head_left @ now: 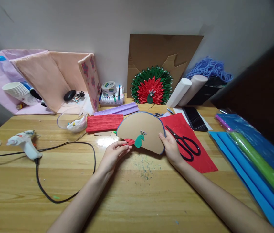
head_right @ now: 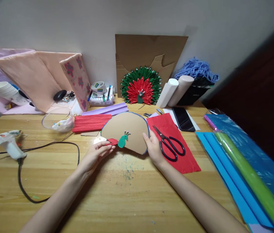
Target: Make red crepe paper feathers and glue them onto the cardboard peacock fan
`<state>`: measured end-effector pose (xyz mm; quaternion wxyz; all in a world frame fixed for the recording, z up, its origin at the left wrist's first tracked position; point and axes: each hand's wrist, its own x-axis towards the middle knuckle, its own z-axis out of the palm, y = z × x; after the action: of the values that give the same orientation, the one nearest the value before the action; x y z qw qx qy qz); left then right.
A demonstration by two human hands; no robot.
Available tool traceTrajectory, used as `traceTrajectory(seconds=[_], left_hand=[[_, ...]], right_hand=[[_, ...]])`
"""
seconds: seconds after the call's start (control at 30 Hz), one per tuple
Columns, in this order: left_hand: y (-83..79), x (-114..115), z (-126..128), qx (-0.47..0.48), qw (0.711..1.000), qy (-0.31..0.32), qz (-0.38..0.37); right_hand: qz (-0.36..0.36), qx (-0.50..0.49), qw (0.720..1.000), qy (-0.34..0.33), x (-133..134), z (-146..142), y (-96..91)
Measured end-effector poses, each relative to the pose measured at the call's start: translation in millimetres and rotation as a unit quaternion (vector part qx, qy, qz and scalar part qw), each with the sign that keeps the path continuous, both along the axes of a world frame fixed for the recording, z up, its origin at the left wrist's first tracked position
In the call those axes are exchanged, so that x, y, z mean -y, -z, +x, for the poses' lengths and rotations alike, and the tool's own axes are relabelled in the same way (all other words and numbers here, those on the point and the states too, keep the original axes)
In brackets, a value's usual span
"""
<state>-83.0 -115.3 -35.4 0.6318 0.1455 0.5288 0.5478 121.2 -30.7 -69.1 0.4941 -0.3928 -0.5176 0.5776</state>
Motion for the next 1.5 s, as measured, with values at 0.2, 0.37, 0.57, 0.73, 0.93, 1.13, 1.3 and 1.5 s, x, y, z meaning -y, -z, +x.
traceTrajectory(seconds=[0.2,0.37,0.57,0.73,0.93,1.13,1.3,1.5], left_hand=[[1.2,0.1,1.9,0.002,1.0,0.001,0.0],[1.1,1.2,3.4,-0.017,1.0,-0.001,-0.003],[0.0,1.0,4.0,-0.04,0.999,-0.003,-0.003],[-0.6,0.5,3.0,-0.065,0.998,0.007,-0.022],[-4.3,-0.1,1.5,-0.071,0.997,0.027,-0.032],[-0.2,-0.5,-0.3,-0.077,0.996,0.031,-0.03],[3.9,-0.8,0.0,-0.099,0.994,0.037,0.005],[1.3,-1.7,1.8,-0.118,0.993,0.03,-0.003]], right_hand=[[-0.002,-0.004,1.0,-0.001,0.4,-0.7,-1.2],[-0.006,-0.002,1.0,0.001,0.1,-0.6,-1.2],[-0.003,0.013,1.0,0.007,-0.6,-0.1,0.2],[-0.007,0.003,1.0,0.006,0.1,-0.8,-0.8],[-0.001,0.018,1.0,0.011,0.1,-0.2,-1.6],[0.002,0.017,1.0,0.01,-0.1,0.7,-0.4],[0.0,0.004,1.0,0.002,-0.4,0.9,1.2],[-0.004,0.017,1.0,0.009,0.3,0.7,1.3]])
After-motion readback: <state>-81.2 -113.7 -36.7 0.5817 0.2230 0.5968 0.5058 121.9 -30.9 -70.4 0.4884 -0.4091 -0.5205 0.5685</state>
